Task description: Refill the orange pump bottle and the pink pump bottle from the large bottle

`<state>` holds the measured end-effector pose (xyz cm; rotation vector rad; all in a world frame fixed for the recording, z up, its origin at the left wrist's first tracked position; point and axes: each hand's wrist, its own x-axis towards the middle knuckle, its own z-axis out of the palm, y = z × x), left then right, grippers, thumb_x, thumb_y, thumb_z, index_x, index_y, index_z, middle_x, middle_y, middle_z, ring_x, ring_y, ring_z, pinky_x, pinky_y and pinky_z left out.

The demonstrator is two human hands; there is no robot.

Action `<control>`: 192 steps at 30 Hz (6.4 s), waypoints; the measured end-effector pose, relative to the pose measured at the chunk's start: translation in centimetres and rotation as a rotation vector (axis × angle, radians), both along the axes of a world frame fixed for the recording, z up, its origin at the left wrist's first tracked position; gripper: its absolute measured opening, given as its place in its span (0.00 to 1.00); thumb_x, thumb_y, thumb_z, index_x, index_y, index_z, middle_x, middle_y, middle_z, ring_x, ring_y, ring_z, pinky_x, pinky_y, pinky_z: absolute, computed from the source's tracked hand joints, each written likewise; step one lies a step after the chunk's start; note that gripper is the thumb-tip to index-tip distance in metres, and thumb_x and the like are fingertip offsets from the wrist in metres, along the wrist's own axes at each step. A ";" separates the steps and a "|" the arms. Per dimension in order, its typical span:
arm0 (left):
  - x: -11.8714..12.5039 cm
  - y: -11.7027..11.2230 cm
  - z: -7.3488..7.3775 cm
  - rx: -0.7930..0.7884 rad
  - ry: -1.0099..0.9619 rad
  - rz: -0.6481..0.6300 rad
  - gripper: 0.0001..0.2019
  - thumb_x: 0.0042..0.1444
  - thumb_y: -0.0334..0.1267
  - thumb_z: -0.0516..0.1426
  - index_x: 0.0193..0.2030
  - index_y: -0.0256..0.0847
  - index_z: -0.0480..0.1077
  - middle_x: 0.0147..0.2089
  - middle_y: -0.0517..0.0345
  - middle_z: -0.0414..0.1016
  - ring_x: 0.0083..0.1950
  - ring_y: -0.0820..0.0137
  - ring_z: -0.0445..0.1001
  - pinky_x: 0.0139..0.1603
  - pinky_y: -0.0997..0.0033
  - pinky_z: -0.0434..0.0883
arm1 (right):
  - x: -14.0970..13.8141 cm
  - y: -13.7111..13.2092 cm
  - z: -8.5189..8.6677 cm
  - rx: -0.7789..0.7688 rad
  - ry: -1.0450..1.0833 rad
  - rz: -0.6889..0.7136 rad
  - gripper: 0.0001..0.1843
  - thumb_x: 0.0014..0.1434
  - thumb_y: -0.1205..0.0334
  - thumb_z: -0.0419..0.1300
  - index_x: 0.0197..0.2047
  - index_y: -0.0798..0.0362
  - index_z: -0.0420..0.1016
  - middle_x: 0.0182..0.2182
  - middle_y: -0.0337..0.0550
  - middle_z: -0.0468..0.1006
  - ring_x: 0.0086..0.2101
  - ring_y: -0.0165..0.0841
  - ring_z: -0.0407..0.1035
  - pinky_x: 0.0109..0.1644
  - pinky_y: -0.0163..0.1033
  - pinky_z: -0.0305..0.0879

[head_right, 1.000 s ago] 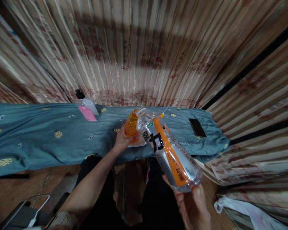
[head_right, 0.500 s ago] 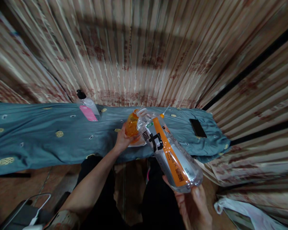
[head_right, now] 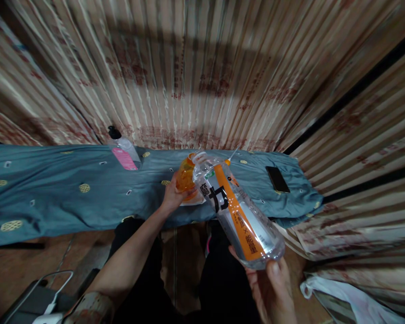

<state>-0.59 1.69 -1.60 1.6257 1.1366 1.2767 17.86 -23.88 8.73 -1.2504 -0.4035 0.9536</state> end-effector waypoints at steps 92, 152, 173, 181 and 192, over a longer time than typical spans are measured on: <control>-0.1 -0.6 3.4 -0.144 -0.007 0.040 0.34 0.40 0.34 0.75 0.56 0.44 0.70 0.50 0.54 0.84 0.52 0.56 0.84 0.55 0.59 0.79 | -1.9 0.7 -0.7 0.122 -0.045 -0.022 0.33 0.58 0.45 0.72 0.64 0.44 0.77 0.60 0.52 0.82 0.47 0.48 0.84 0.57 0.56 0.79; 0.0 -0.5 3.0 -0.144 0.008 0.047 0.35 0.41 0.31 0.74 0.56 0.44 0.69 0.52 0.54 0.84 0.53 0.57 0.84 0.57 0.59 0.79 | -2.4 0.8 0.5 0.082 -0.047 -0.034 0.40 0.52 0.43 0.76 0.65 0.43 0.76 0.55 0.48 0.85 0.48 0.48 0.84 0.54 0.49 0.80; 0.1 -0.2 2.6 -0.170 0.019 0.062 0.38 0.39 0.29 0.75 0.58 0.43 0.69 0.50 0.54 0.84 0.52 0.56 0.84 0.58 0.57 0.79 | -2.3 0.6 0.1 0.028 -0.014 -0.093 0.40 0.47 0.40 0.78 0.62 0.40 0.79 0.61 0.49 0.81 0.46 0.46 0.83 0.51 0.50 0.81; 0.1 -0.1 2.5 -0.168 0.016 0.075 0.38 0.38 0.29 0.75 0.58 0.42 0.70 0.50 0.54 0.84 0.53 0.55 0.84 0.59 0.56 0.79 | -3.0 0.5 2.1 -0.044 0.085 -0.164 0.34 0.38 0.41 0.80 0.50 0.40 0.86 0.60 0.48 0.82 0.53 0.52 0.80 0.72 0.73 0.55; 0.1 -0.3 2.9 -0.187 0.024 0.075 0.37 0.39 0.29 0.74 0.57 0.43 0.70 0.49 0.55 0.85 0.52 0.56 0.84 0.57 0.58 0.79 | -2.2 0.5 1.6 -0.009 0.155 -0.077 0.25 0.51 0.50 0.73 0.54 0.41 0.85 0.61 0.48 0.81 0.53 0.52 0.81 0.62 0.70 0.73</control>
